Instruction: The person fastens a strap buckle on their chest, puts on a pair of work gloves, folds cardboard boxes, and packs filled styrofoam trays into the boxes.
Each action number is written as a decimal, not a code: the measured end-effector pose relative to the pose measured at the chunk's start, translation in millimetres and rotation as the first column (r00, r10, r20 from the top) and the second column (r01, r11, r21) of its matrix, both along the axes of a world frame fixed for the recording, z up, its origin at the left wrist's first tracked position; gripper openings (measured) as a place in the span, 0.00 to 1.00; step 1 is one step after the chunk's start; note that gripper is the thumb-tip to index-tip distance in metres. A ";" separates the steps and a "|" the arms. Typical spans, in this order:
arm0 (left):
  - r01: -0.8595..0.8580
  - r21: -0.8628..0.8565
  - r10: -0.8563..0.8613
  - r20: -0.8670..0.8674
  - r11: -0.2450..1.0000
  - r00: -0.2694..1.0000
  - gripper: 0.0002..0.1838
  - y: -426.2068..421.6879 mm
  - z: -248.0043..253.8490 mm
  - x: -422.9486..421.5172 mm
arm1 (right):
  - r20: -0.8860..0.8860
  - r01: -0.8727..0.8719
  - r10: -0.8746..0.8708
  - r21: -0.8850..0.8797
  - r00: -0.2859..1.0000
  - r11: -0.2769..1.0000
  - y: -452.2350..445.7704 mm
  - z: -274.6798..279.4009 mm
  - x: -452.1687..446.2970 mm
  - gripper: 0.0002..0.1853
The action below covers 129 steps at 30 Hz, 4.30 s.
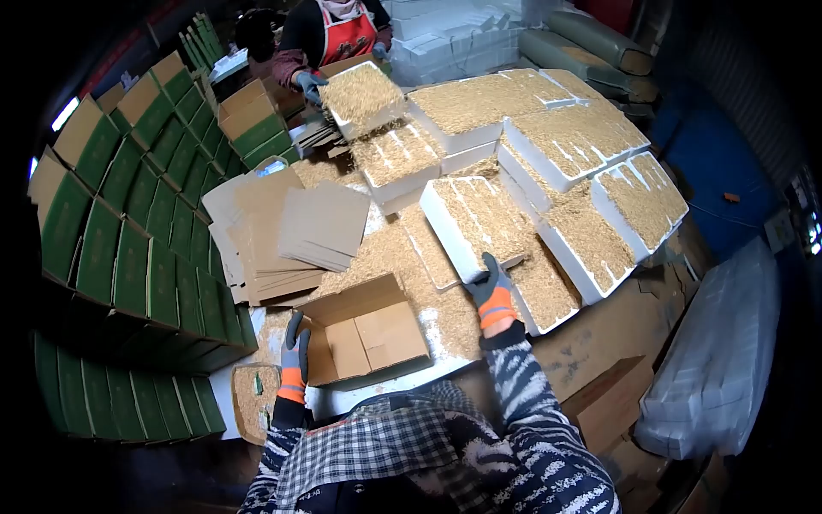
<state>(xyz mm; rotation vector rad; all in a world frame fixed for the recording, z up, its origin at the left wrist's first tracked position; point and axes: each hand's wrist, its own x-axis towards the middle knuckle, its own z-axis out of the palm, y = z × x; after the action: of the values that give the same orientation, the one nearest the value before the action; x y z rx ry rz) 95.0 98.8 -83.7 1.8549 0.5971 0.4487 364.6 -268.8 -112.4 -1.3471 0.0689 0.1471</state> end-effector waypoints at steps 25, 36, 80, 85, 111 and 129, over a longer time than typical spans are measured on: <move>-0.131 -0.002 0.130 -0.074 0.991 0.989 0.40 -19.4 -37.1 -4.2 | -0.302 -0.452 0.786 -0.892 0.539 -0.033 102.4 95.8 -86.3 0.32; 0.010 0.114 -0.015 0.040 0.993 0.999 0.40 -31.5 13.4 -26.0 | -0.138 -0.020 0.985 -0.990 0.102 -0.136 285.8 147.4 -43.8 0.30; -0.227 0.373 0.407 -0.527 0.900 0.746 0.10 92.0 -34.6 -25.9 | -0.013 0.016 0.995 -1.000 -0.104 -0.011 90.6 87.8 -52.9 0.17; -0.438 0.369 0.533 -0.214 0.820 0.819 0.08 70.2 24.1 -41.6 | 0.242 0.008 0.969 -0.970 -0.044 0.242 88.9 107.9 -61.7 0.18; -0.252 0.206 0.299 -0.245 0.946 0.922 0.44 -101.3 -49.3 5.2 | -0.206 -0.761 0.733 -0.182 0.648 0.622 52.4 -2.3 -56.3 0.44; -0.812 -0.487 0.897 0.431 0.323 0.099 0.22 -131.2 -2.3 -209.1 | -0.170 -0.918 0.938 0.214 0.302 0.335 185.6 68.6 -168.1 0.32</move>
<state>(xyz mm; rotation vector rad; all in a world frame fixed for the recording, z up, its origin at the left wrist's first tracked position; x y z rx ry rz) -114.2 -32.4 -86.0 0.8327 1.1625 1.7565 196.5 -83.2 -43.9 -1.1131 -0.5367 1.3557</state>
